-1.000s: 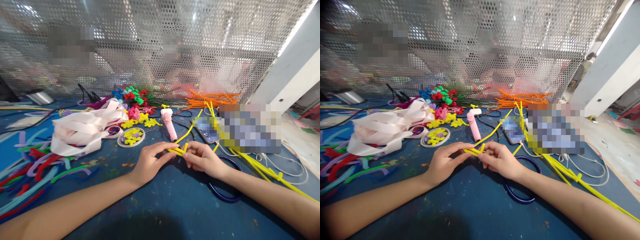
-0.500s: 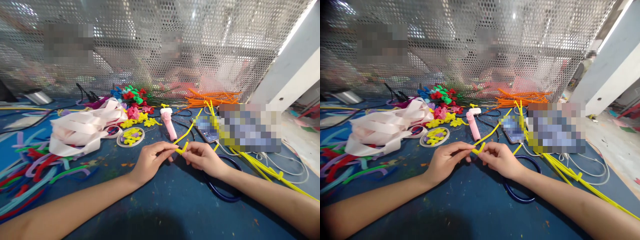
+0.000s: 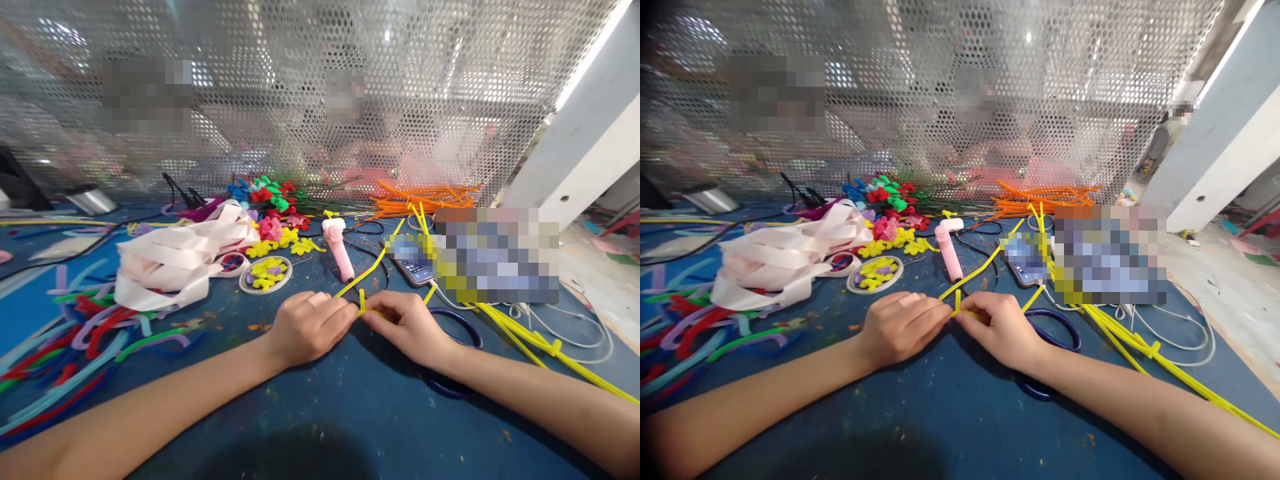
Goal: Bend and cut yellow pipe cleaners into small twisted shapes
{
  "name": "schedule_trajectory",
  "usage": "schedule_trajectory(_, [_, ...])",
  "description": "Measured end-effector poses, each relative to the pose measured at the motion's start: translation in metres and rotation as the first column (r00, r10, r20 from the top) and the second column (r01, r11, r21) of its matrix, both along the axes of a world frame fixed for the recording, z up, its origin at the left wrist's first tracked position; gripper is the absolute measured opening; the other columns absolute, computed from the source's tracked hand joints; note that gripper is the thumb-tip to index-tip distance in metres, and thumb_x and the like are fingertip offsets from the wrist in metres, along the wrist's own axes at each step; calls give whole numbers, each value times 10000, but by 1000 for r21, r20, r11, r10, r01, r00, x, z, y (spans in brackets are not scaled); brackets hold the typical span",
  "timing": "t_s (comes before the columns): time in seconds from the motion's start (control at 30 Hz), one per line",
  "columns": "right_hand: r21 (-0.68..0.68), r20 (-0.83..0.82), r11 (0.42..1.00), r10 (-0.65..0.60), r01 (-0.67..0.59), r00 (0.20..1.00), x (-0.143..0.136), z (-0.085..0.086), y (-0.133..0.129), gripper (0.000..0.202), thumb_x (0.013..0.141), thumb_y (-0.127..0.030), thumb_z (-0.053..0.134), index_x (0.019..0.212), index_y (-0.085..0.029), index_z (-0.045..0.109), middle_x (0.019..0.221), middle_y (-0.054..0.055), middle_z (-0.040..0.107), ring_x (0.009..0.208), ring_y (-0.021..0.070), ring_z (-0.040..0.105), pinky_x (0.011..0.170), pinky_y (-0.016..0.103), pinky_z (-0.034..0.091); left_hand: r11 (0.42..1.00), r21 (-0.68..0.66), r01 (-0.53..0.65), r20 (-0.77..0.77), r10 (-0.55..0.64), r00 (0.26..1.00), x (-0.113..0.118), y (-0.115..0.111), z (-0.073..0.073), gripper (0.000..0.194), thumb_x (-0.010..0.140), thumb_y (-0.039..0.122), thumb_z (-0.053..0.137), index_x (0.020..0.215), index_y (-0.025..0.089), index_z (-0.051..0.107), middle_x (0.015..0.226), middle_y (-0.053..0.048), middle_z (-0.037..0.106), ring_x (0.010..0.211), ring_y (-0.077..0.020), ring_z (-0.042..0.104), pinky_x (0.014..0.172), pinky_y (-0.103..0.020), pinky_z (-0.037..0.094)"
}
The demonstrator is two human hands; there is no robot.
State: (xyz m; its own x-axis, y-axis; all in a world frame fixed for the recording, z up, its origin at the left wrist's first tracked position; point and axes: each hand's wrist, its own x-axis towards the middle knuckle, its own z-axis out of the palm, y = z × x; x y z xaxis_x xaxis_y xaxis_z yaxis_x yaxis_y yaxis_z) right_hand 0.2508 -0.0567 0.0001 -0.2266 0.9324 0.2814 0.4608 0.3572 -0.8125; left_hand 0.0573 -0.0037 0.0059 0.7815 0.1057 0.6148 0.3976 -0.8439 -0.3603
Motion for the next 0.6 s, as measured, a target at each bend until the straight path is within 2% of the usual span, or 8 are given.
schedule_trajectory(0.1, [197, 84, 980, 0, -17, 996, 2, 0, -4, 127, 868, -246, 513, 839, -170, 609, 682, 8, 580, 599, 104, 497, 557, 218, 382, 893, -450, -13, 63, 46, 997, 6, -12, -1, 180, 878, 199, 436, 782, 171, 585, 666, -6, 604, 592, -114, 539, 582, -235, 374])
schedule_trajectory(0.13, [284, 126, 958, 16, -51, 992, 3, -1, -5, 138, 883, -226, 484, 871, -171, 609, 719, 24, 597, 634, 114, 524, 577, 227, 397, 790, -613, 11, 100, 64, 993, 8, -17, 0, 211, 891, 214, 408, 757, 170, 565, 667, -3, 585, 603, -111, 532, 588, -227, 375])
schedule_trajectory(0.2, [451, 260, 877, 49, -167, 964, 8, -1, -8, 185, 904, -190, 428, 946, -172, 608, 734, 43, 604, 651, 124, 544, 568, 244, 397, 489, -868, 81, 159, 121, 980, 11, -24, 1, 268, 909, 279, 372, 705, 170, 507, 609, 22, 514, 557, -98, 484, 546, -208, 359])
schedule_trajectory(0.27, [536, 428, 785, 62, -309, 901, 13, -1, -10, 208, 908, -185, 419, 979, -186, 615, 686, 43, 591, 591, 127, 525, 499, 266, 352, 179, -973, 148, 178, 165, 970, 13, -29, 3, 320, 911, 359, 352, 664, 176, 443, 514, 57, 390, 462, -82, 374, 459, -195, 300])
schedule_trajectory(0.3, [541, 503, 752, 70, -377, 861, 15, 0, -12, 202, 905, -194, 433, 969, -202, 624, 675, 44, 591, 566, 127, 513, 465, 276, 319, 85, -982, 170, 182, 168, 969, 14, -31, 4, 336, 904, 386, 358, 649, 178, 423, 493, 66, 340, 439, -76, 322, 432, -194, 264])
schedule_trajectory(0.33, [527, 563, 730, 83, -435, 822, 17, 1, -13, 190, 900, -205, 450, 947, -222, 634, 683, 47, 600, 554, 128, 506, 439, 282, 287, 39, -983, 180, 184, 159, 970, 14, -31, 5, 343, 893, 397, 375, 635, 175, 416, 492, 68, 323, 441, -74, 301, 427, -194, 246])
schedule_trajectory(0.47, [456, 622, 721, 162, -523, 766, 17, 3, -12, 181, 891, -218, 477, 841, -254, 648, 694, 42, 613, 545, 126, 489, 413, 277, 240, 59, -980, 192, 200, 179, 963, 15, -29, 5, 336, 844, 370, 478, 592, 149, 453, 538, 46, 393, 505, -72, 351, 470, -193, 271])
schedule_trajectory(0.6, [400, 276, 873, 176, -279, 945, 11, 3, -3, 217, 907, -213, 431, 898, -184, 646, 691, 45, 615, 621, 130, 535, 529, 262, 379, -76, -947, 311, 271, 327, 905, 16, -21, -1, 315, 839, 416, 505, 671, 150, 505, 514, 59, 423, 424, -59, 370, 416, -181, 281])
